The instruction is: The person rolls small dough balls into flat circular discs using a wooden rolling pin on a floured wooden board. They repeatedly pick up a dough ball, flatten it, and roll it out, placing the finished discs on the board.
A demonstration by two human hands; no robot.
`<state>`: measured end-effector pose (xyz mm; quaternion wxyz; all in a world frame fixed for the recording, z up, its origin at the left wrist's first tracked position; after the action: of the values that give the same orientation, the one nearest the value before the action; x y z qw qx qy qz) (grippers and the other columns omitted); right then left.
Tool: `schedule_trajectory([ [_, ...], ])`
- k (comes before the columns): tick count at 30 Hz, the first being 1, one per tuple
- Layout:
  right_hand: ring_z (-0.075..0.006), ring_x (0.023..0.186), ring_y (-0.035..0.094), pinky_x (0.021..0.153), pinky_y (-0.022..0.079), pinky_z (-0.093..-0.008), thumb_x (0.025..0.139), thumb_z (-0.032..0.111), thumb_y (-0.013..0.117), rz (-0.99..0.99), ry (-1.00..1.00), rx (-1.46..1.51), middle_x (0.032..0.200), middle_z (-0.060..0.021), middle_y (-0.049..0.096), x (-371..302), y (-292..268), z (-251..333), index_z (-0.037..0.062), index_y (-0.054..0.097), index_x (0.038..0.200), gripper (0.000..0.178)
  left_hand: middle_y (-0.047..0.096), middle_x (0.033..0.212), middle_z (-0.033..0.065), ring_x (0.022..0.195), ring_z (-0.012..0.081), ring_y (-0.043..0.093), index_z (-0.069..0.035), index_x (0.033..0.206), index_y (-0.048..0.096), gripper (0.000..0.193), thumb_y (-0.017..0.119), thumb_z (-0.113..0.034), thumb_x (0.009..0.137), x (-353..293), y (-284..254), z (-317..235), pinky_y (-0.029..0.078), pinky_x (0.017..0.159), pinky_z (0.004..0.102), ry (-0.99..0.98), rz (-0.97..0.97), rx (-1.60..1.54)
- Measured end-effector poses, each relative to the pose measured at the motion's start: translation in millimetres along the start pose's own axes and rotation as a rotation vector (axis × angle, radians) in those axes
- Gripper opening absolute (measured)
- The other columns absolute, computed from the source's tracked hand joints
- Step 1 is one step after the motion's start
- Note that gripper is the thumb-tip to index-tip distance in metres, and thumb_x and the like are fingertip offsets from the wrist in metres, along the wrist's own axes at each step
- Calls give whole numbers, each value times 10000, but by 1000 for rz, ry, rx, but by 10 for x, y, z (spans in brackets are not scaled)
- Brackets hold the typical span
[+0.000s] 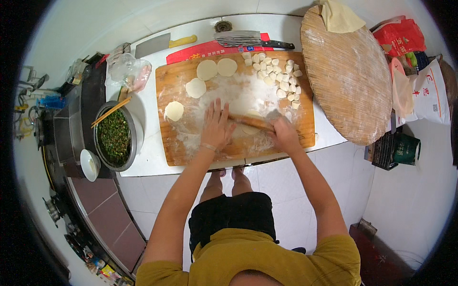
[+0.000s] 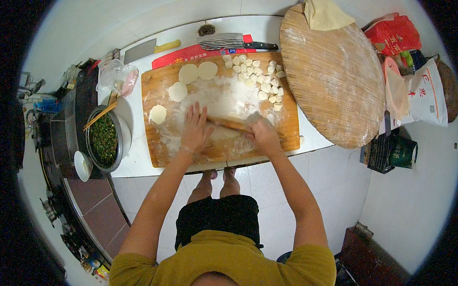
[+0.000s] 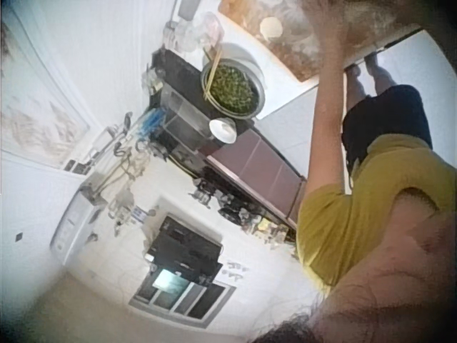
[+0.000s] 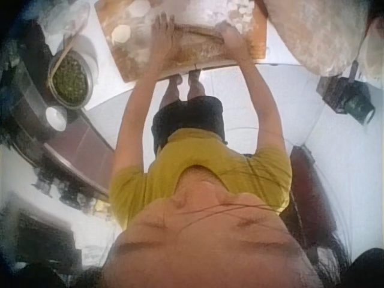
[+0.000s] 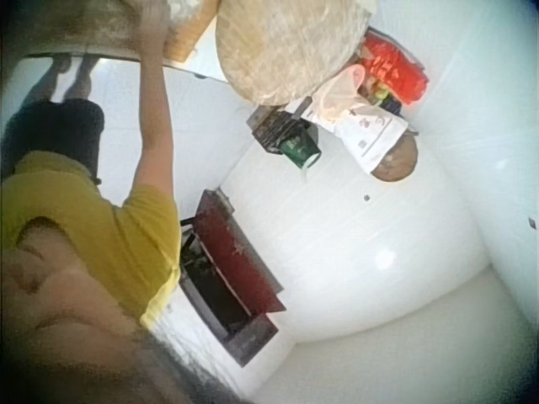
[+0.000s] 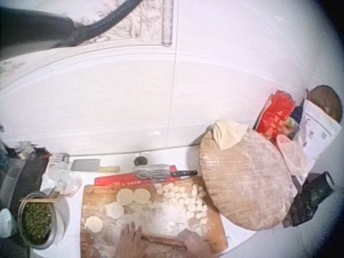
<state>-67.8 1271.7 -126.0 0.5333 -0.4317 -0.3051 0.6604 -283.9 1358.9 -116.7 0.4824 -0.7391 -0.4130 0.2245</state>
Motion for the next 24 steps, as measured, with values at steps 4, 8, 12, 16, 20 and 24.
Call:
schedule_trajectory([
  [4,-326,898,577,788,473,-374,851,210,667,-254,45,351,1010,-158,561,-129,-200,-191,27,546,1120,348,234,1530,204,1397,399,241,-62,1461,299,723,611,-263,841,62,-343,-284,202,1139,518,8,-404,-132],
  [8,-299,862,565,783,455,-362,884,168,630,-391,186,528,981,-152,552,-321,-166,-282,-3,533,1111,300,320,1500,148,1379,332,300,-79,1405,396,648,632,-209,815,90,401,-798,236,1139,484,220,-85,-126],
  [12,-255,877,550,784,446,-347,888,163,628,-459,299,673,956,-134,549,-430,-93,-242,-15,529,1098,292,343,1498,91,1385,274,315,-105,1377,434,591,621,-188,822,146,689,-871,251,1140,461,278,29,-132],
  [16,-233,877,541,794,441,-337,888,169,634,-515,270,649,942,-122,556,-512,-81,-266,-16,530,1095,297,289,1530,104,1421,283,252,-106,1426,375,614,574,-251,864,-252,757,-511,238,1146,441,286,142,-48],
  [20,-226,866,538,806,439,-327,890,173,635,-528,308,662,925,-119,560,-538,-136,-325,-13,542,1083,284,182,1568,119,1445,302,174,-102,1483,273,693,541,-333,887,-681,425,340,184,1159,449,31,285,120],
  [24,-210,861,537,796,440,-318,898,173,629,-575,327,727,922,-107,562,-545,13,-499,-6,554,1067,257,165,1567,141,1433,339,185,-105,1482,272,731,591,-325,862,-678,-16,787,179,1147,507,-15,83,181],
])
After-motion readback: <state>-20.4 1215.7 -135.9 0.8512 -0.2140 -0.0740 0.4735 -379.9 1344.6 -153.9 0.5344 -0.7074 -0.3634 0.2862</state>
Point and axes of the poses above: each hand's wrist, its own x-axis towards the middle knuckle, its own y-axis out of the palm, z = x × y, the point moved 7 cm from there along x, towards the middle knuckle
